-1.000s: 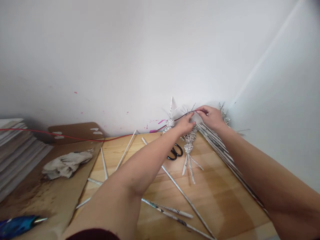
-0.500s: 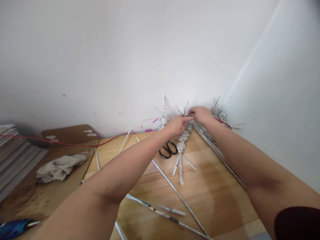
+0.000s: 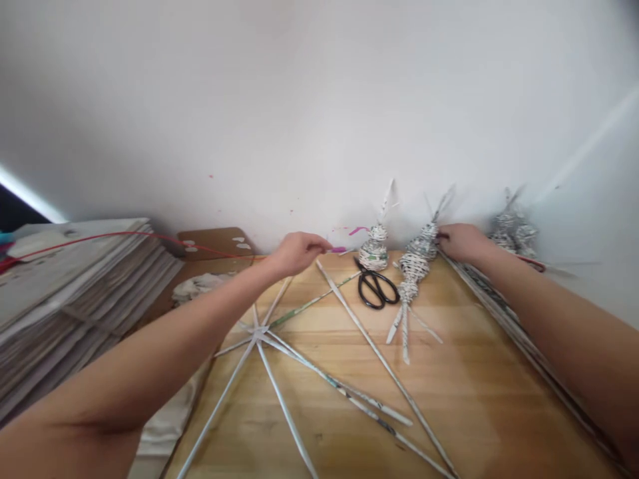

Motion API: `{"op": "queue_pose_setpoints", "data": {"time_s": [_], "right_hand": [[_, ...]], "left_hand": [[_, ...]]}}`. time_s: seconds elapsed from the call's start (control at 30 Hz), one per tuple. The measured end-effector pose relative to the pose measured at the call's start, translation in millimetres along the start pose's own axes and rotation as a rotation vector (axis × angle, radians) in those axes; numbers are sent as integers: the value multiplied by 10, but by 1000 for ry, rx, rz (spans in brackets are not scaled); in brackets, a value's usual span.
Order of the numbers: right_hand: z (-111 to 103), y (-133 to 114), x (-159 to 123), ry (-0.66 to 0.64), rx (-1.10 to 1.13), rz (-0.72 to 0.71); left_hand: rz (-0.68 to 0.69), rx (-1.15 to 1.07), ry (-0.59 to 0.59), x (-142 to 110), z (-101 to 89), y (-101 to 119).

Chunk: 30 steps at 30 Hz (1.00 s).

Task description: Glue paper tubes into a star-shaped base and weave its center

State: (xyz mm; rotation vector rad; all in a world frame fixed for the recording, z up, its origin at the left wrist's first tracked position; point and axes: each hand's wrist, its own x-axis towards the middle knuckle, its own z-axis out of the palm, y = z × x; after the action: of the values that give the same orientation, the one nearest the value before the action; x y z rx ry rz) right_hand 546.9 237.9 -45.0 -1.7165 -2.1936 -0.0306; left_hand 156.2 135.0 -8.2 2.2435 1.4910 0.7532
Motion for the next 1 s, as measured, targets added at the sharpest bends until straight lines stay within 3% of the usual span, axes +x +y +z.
{"op": "queue_pose_setpoints", "data": {"time_s": [0.1, 0.17, 0.23, 0.33, 0.4, 0.53, 0.63, 0.73, 0.83, 0.93, 1.0], "right_hand": [[-65, -21, -57, -45, -62, 32], [-140, -42, -126, -57, -99, 66], [-243, -67, -228, -57, -130, 107], [-400, -159, -454, -50, -154, 107], [-454, -294, -649, -22, -135, -35], [-364, -692, -1041, 59, -120, -540], [-212, -901, -1204, 52, -225, -663], [-123, -930, -1208, 41, -194, -645], [-143, -891, -1101, 95, 6, -550], [-203, -919, -906, 184, 221, -250], [-220, -980, -726, 159, 278, -9]], "left_hand": [[-185, 153, 22, -320, -432, -439], [-257, 248, 33, -523, -604, -662], [-279, 271, 28, -703, -675, -800], [-290, 235, 44, -925, -652, -840], [-282, 197, 61, -1050, -603, -780], [-178, 130, 25, -1272, -505, -558], [-101, 91, -60, -1417, -472, -374], [-85, 77, -102, -1571, -499, -239], [-104, 66, -85, -1749, -570, -201], [-149, 38, -58, -1930, -644, -223], [-180, 29, -41, -2035, -685, -229]]}}
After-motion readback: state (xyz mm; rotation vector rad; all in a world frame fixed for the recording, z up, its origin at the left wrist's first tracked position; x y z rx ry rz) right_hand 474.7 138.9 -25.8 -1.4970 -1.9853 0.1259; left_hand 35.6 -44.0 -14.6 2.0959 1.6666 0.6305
